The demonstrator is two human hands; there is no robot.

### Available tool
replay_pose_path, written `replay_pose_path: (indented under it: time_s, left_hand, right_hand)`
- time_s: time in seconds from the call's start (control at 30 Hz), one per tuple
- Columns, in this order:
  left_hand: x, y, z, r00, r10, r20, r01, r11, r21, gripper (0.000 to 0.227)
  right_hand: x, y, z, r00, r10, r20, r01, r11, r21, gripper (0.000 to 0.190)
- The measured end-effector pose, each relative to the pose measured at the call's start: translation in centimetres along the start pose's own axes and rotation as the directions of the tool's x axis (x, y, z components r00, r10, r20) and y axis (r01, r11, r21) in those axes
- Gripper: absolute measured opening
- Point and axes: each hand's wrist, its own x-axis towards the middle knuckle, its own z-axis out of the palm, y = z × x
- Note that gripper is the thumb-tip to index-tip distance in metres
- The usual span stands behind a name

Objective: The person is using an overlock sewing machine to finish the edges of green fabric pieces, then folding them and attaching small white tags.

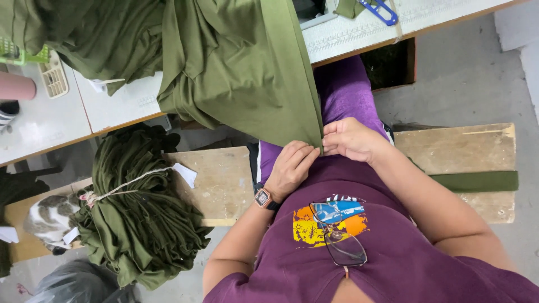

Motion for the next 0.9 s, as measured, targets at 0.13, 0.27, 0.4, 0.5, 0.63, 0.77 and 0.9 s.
replay_pose_path:
  time_s: [0.13,0.27,0.4,0.5,0.63,0.77,0.9]
  left_hand:
    - [1.1,-0.1,-0.9,0.999,0.034,0.017,-0.034,0.999,0.017,0.034]
    - [1.7,-0.3,-1.3,0.998,0.047,0.032,-0.047,0.999,0.008,0.032]
    - [4.0,0.3,-2.8,0.997,0.023,0.080,-0.024,0.999,0.022,0.023]
    - [3.7,0.0,-2.5,0.994,-0.044,0.104,0.045,0.999,-0.008,0.017]
    - [5.2,0.4,-4.0,0.975,-0.199,0.097,0.210,0.969,-0.130,0.010]
    - [6.2,1.0,-4.9,0.941,-0.334,0.054,0.337,0.913,-0.228,0.012]
    - [3.8,3.0,-2.3,0.980,-0.141,0.142,0.156,0.983,-0.100,0.015]
  right_hand:
    - [-1.0,-2.9,1.5,0.999,0.038,0.037,-0.039,0.999,0.018,0.028]
    - [-1.7,-4.8,2.7,0.994,0.095,0.046,-0.097,0.995,0.035,0.025]
    - [-1.6,-5.1,2.6,0.995,0.089,0.051,-0.091,0.995,0.041,0.024]
    - [-1.3,-4.6,2.4,0.995,0.077,0.055,-0.080,0.996,0.048,0.023]
    - [-1.0,-4.7,3.2,0.998,-0.016,0.060,0.015,1.000,0.019,0.017]
    - [-3.4,-9.7,8.8,0.970,-0.243,-0.025,0.236,0.961,-0.147,0.014]
    - [-2.6,-15.1,11.7,0.837,-0.497,-0.230,0.371,0.824,-0.429,0.051]
